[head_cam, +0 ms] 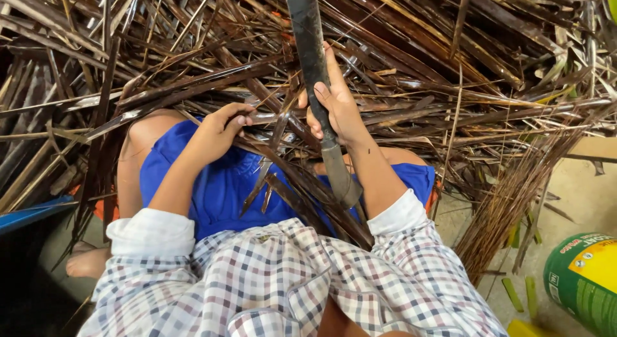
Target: Stripping the leafy parts from palm fronds using a machete while sitting on the ground.
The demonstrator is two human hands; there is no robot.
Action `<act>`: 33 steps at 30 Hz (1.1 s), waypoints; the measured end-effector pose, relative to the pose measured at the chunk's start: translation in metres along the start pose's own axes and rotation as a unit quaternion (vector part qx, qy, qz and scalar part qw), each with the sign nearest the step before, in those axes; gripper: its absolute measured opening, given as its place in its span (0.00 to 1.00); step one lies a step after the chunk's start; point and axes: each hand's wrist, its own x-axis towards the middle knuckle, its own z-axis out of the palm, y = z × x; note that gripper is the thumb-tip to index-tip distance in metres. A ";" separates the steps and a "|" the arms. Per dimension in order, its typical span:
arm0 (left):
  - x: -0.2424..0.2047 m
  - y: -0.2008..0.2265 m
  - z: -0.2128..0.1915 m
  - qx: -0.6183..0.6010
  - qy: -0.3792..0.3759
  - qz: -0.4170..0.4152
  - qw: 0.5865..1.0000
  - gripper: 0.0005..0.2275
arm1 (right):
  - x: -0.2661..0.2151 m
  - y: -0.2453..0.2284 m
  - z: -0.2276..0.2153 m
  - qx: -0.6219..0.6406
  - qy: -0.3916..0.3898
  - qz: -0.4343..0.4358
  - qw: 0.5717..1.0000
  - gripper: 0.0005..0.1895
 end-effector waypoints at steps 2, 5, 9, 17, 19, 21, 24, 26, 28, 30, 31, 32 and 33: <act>0.001 0.016 -0.001 0.010 0.002 0.001 1.000 0.13 | -0.003 -0.003 0.005 -0.004 -0.004 0.004 1.000 0.48; 0.014 0.041 0.007 0.016 0.012 0.016 1.000 0.15 | -0.008 -0.004 0.015 0.007 -0.022 0.008 1.000 0.50; 0.044 0.080 0.029 -0.030 0.062 0.052 0.996 0.11 | -0.009 0.002 0.020 -0.001 -0.056 0.020 0.998 0.50; 0.061 0.068 0.035 -0.054 0.188 0.198 0.961 0.06 | -0.006 0.008 0.013 -0.054 -0.076 -0.065 0.994 0.37; 0.054 0.063 0.023 -0.016 0.189 0.219 0.957 0.06 | -0.003 0.006 0.010 -0.048 -0.073 -0.070 0.994 0.37; 0.041 0.063 0.015 0.019 0.195 0.219 0.956 0.06 | -0.002 0.005 0.010 -0.033 -0.062 -0.075 0.995 0.37; 0.026 0.079 0.008 0.034 0.223 0.218 0.950 0.06 | -0.002 0.002 0.008 -0.019 -0.050 -0.074 0.996 0.38; 0.017 0.088 0.003 0.074 0.247 0.227 0.939 0.05 | -0.004 0.003 -0.002 -0.016 -0.047 -0.080 0.996 0.38; 0.010 0.093 -0.006 0.114 0.274 0.230 0.927 0.05 | -0.002 0.004 -0.012 -0.013 -0.047 -0.082 0.995 0.38; 0.008 0.096 -0.018 0.178 0.312 0.254 0.898 0.05 | 0.001 0.004 -0.024 -0.024 -0.027 -0.094 0.995 0.39; 0.008 0.099 -0.022 0.180 0.321 0.250 0.896 0.05 | 0.000 -0.001 -0.017 -0.024 -0.036 -0.090 0.995 0.39; 0.008 0.102 -0.025 0.181 0.318 0.242 0.899 0.07 | -0.002 -0.006 -0.010 0.004 -0.010 -0.075 0.997 0.41; 0.010 0.106 -0.028 0.183 0.315 0.233 0.902 0.10 | -0.005 -0.011 -0.005 0.031 0.017 -0.060 0.998 0.44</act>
